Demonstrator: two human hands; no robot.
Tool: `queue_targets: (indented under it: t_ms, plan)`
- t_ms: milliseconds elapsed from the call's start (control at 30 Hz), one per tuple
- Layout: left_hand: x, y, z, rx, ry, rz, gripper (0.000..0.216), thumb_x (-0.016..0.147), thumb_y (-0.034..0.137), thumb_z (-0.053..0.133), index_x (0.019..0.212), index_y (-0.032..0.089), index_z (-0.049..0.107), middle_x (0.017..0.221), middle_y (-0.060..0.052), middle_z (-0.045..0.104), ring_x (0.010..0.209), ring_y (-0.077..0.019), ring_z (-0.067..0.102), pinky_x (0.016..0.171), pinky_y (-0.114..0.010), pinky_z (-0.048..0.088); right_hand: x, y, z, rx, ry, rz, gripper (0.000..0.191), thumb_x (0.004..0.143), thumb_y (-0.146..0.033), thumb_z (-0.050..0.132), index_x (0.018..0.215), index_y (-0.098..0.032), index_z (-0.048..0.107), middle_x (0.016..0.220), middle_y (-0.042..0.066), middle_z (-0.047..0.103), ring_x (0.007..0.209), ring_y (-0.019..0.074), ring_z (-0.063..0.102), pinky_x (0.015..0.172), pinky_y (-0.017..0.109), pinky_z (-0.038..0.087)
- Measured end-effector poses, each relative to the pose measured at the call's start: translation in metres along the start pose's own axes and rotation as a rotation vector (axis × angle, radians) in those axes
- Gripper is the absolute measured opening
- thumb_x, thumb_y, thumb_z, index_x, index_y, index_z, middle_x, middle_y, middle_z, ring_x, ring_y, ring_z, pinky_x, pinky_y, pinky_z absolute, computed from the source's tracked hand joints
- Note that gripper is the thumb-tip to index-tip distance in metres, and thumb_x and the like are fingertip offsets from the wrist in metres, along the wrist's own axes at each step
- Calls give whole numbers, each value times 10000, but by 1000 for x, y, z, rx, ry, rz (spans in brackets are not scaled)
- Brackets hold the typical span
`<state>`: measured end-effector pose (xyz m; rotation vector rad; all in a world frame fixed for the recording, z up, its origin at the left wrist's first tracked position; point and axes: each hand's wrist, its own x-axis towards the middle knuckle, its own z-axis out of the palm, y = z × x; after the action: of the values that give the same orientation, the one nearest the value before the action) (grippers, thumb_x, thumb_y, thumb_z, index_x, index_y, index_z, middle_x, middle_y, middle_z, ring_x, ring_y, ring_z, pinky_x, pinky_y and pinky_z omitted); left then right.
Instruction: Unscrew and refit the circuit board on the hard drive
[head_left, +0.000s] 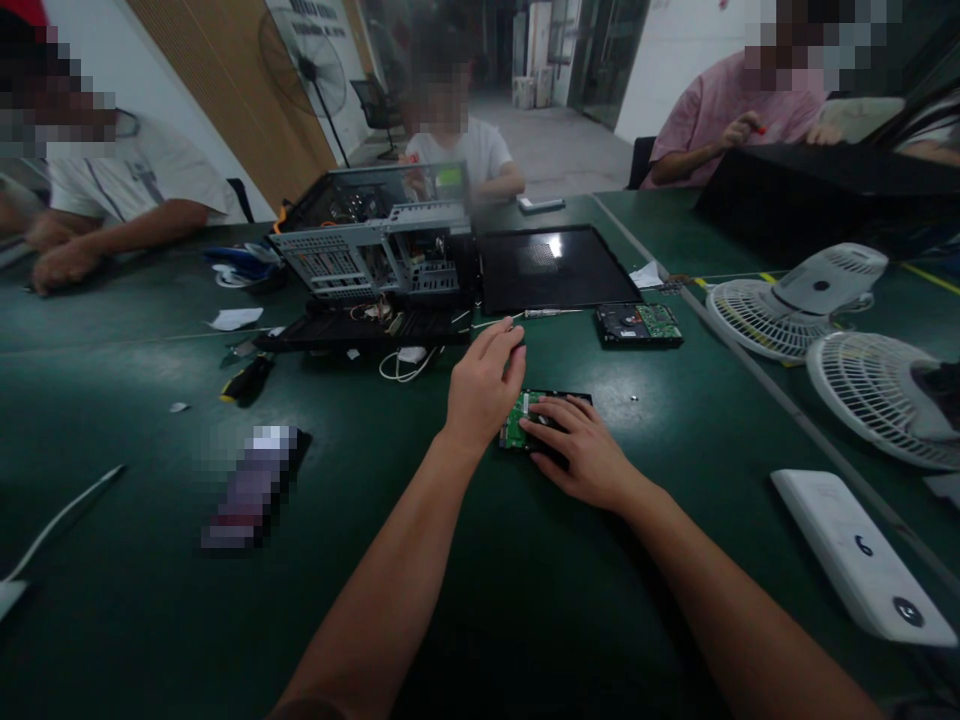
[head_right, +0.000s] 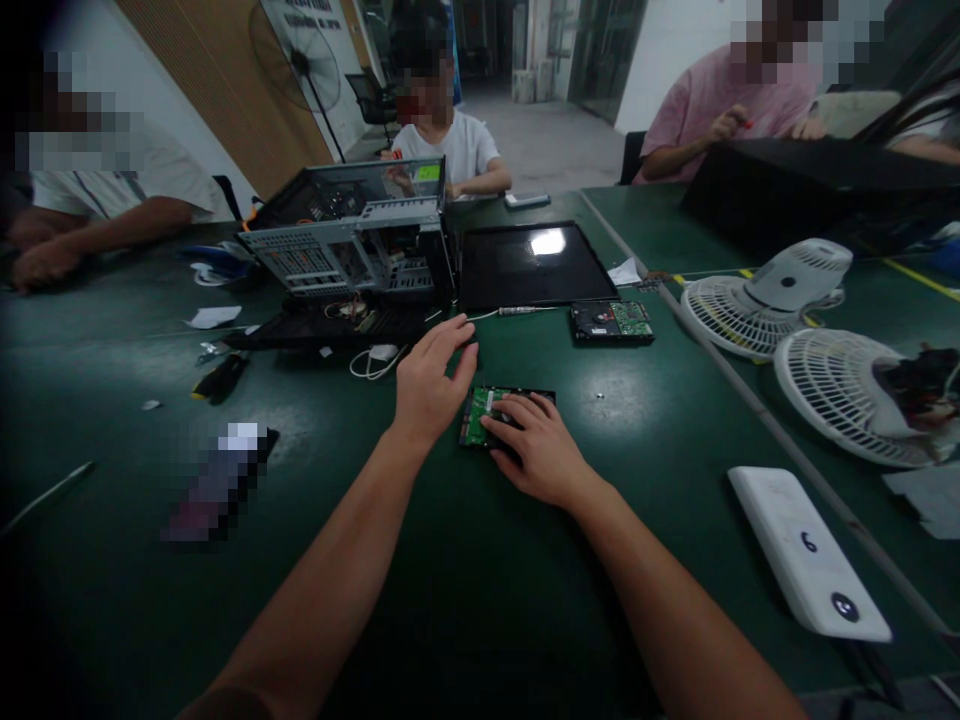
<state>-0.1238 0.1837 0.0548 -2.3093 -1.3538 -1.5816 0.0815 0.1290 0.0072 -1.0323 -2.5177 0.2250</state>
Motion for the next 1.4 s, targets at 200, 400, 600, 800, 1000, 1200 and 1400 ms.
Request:
queue_targets:
  t_ms: [200, 400, 600, 800, 1000, 1200, 1400]
  plan:
    - [-5, -4, 5, -44, 38, -50, 201, 1009, 238, 683, 1191, 207, 604, 1350, -143, 675, 1313, -258, 661, 1050, -449, 621, 0, 0, 1, 1, 6, 1, 471, 961, -303, 667, 1432, -291, 657, 1491, 109, 627, 1446, 338, 525, 1224, 649, 352]
    - [-9, -3, 10, -214, 12, -129, 319, 993, 301, 744, 1196, 225, 510, 1371, -135, 693, 1246, -241, 721, 992, -412, 654, 0, 2, 2, -2, 2, -4, 491, 951, -295, 683, 1441, -306, 650, 1494, 97, 627, 1445, 338, 525, 1220, 653, 356]
    - [-5, -2, 7, -198, 35, -159, 210, 1017, 198, 655, 1187, 225, 535, 1323, -112, 717, 1215, -215, 729, 1006, -398, 638, 1, 0, 1, -6, -1, 4, 473, 963, -300, 668, 1436, -288, 656, 1491, 101, 627, 1444, 332, 526, 1230, 636, 353]
    - [-2, -1, 1, -128, 43, -174, 197, 993, 202, 675, 1152, 238, 563, 1228, -84, 737, 1115, -210, 742, 951, -389, 639, 1, 0, 0, -11, -10, 4, 468, 968, -308, 662, 1436, -286, 653, 1492, 104, 628, 1444, 338, 527, 1231, 643, 350]
    - [1, 1, -2, -56, 39, -109, 148, 981, 218, 718, 1094, 239, 626, 1136, -59, 703, 1112, -224, 688, 944, -396, 608, 0, 0, 1, -23, -13, 6, 469, 966, -303, 669, 1433, -264, 659, 1495, 117, 620, 1448, 335, 522, 1245, 629, 331]
    - [1, 1, -2, 77, 77, -72, 188, 993, 213, 694, 1177, 239, 729, 1119, -68, 621, 1034, -219, 635, 929, -393, 580, -1, 1, 3, -24, 2, -1, 454, 975, -320, 661, 1426, -265, 659, 1494, 116, 622, 1447, 328, 525, 1246, 621, 334]
    - [1, 1, 0, 18, 44, -9, 269, 1035, 139, 594, 1268, 210, 708, 1173, -84, 682, 1109, -211, 678, 999, -387, 585, 0, 1, 3, -12, 9, -4, 468, 959, -292, 671, 1426, -276, 665, 1487, 117, 631, 1445, 343, 528, 1227, 633, 357]
